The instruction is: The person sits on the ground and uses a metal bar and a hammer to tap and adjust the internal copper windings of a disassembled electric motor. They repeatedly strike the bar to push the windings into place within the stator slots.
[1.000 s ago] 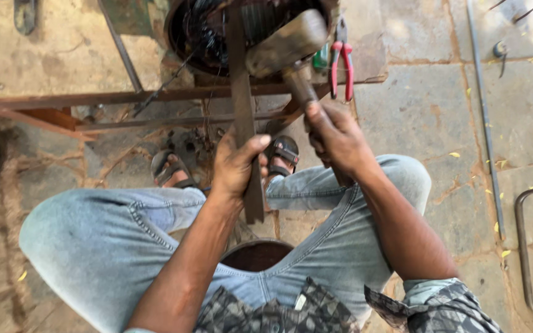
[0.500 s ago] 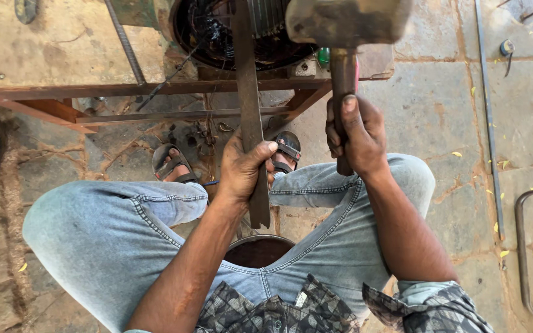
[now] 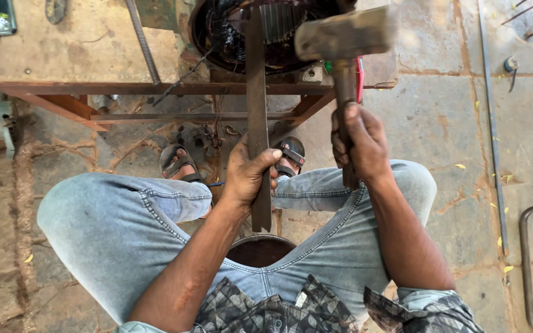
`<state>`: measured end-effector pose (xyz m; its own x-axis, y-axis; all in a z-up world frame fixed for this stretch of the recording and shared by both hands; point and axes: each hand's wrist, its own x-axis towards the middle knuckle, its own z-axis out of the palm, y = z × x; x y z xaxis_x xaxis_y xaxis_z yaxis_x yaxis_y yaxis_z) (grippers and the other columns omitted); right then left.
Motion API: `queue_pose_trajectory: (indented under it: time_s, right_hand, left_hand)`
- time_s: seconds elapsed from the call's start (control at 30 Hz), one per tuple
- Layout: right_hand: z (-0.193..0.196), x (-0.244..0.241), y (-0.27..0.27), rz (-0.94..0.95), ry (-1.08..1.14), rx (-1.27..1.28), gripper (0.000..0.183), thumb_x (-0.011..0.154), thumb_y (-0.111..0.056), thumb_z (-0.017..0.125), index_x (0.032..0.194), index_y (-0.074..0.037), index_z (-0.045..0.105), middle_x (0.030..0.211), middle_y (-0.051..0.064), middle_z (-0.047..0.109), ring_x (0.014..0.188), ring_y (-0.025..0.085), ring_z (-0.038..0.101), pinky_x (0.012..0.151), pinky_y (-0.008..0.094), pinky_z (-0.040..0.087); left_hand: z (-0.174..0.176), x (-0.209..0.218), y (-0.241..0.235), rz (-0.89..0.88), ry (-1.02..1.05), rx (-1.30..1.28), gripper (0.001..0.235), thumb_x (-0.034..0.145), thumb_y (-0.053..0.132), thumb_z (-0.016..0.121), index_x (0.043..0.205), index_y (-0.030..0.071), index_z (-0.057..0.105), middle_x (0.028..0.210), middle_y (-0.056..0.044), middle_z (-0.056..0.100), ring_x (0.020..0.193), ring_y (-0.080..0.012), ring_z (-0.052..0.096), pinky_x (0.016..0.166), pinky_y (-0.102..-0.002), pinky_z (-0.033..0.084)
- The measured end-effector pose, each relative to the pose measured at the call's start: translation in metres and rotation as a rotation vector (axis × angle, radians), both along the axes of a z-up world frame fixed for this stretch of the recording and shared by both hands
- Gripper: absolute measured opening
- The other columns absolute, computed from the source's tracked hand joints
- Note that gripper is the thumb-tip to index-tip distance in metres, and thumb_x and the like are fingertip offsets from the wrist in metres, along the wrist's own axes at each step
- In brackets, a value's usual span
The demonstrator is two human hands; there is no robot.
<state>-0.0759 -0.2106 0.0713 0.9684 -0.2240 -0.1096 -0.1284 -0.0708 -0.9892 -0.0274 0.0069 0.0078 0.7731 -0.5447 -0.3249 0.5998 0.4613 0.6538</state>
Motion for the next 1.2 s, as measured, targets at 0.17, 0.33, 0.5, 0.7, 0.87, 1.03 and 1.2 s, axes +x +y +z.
queue_pose_trajectory:
  time_s: [0.17, 0.33, 0.5, 0.7, 0.87, 1.03, 1.2]
  right_hand:
    - [-0.009, 0.001, 0.002, 0.018, -0.255, -0.016, 0.050, 0.111, -0.054, 0.042, 0.096, -0.008, 0.053, 0.059, -0.003, 0.049, 0.044, 0.008, 0.047, 0.039, 0.026, 0.043]
    - [-0.010, 0.004, 0.011, 0.079, 0.190, -0.128, 0.051, 0.106, -0.054, 0.048, 0.091, -0.006, 0.053, 0.059, -0.003, 0.048, 0.043, 0.008, 0.044, 0.037, 0.026, 0.037]
    - [-0.005, -0.001, 0.012, 0.045, 0.161, -0.037, 0.051, 0.104, -0.056, 0.048, 0.091, -0.007, 0.054, 0.058, -0.003, 0.046, 0.043, 0.008, 0.043, 0.038, 0.025, 0.038]
    - [-0.009, -0.004, 0.008, 0.031, -0.131, 0.009, 0.048, 0.108, -0.056, 0.049, 0.098, -0.009, 0.054, 0.063, -0.003, 0.050, 0.048, 0.007, 0.045, 0.044, 0.024, 0.039]
    - [-0.009, 0.000, 0.010, 0.124, 0.197, -0.257, 0.045, 0.107, -0.050, 0.051, 0.092, -0.008, 0.054, 0.063, -0.003, 0.046, 0.048, 0.006, 0.041, 0.040, 0.025, 0.033]
    - [-0.011, -0.001, 0.005, 0.035, 0.219, -0.107, 0.044, 0.105, -0.050, 0.050, 0.090, -0.008, 0.055, 0.058, -0.002, 0.047, 0.043, 0.007, 0.041, 0.038, 0.025, 0.034]
    - [-0.012, -0.008, -0.004, 0.025, -0.070, -0.144, 0.050, 0.105, -0.055, 0.050, 0.095, -0.006, 0.057, 0.060, -0.002, 0.051, 0.045, 0.007, 0.048, 0.041, 0.023, 0.041]
  left_hand:
    - [-0.005, -0.001, -0.001, 0.016, 0.029, -0.007, 0.045, 0.085, 0.013, 0.076, 0.123, 0.000, 0.055, 0.073, -0.005, 0.065, 0.054, -0.0067, 0.060, 0.044, -0.022, 0.052]
    - [-0.008, 0.002, 0.006, 0.002, -0.040, 0.014, 0.048, 0.084, 0.015, 0.078, 0.123, 0.000, 0.056, 0.078, -0.007, 0.068, 0.055, -0.0075, 0.061, 0.046, -0.022, 0.054]
    - [0.004, -0.016, 0.006, 0.015, 0.021, 0.018, 0.053, 0.078, 0.019, 0.079, 0.124, 0.005, 0.057, 0.084, -0.006, 0.072, 0.056, -0.0056, 0.060, 0.044, -0.021, 0.053]
    - [0.011, -0.014, 0.010, 0.002, 0.063, 0.072, 0.048, 0.080, 0.019, 0.078, 0.120, 0.004, 0.058, 0.077, 0.000, 0.064, 0.054, -0.0050, 0.056, 0.042, -0.021, 0.051]
    - [0.007, -0.019, 0.012, -0.006, 0.096, 0.082, 0.047, 0.079, 0.020, 0.078, 0.119, 0.009, 0.057, 0.070, 0.000, 0.061, 0.048, -0.0064, 0.054, 0.038, -0.022, 0.047]
    - [-0.010, -0.018, 0.022, 0.014, 0.025, 0.097, 0.045, 0.085, 0.019, 0.080, 0.122, 0.003, 0.060, 0.069, -0.002, 0.058, 0.050, -0.0076, 0.055, 0.041, -0.022, 0.046]
    - [-0.008, -0.038, 0.017, -0.006, 0.040, 0.072, 0.055, 0.078, 0.016, 0.081, 0.126, 0.010, 0.055, 0.076, 0.000, 0.063, 0.050, -0.0063, 0.057, 0.041, -0.025, 0.053]
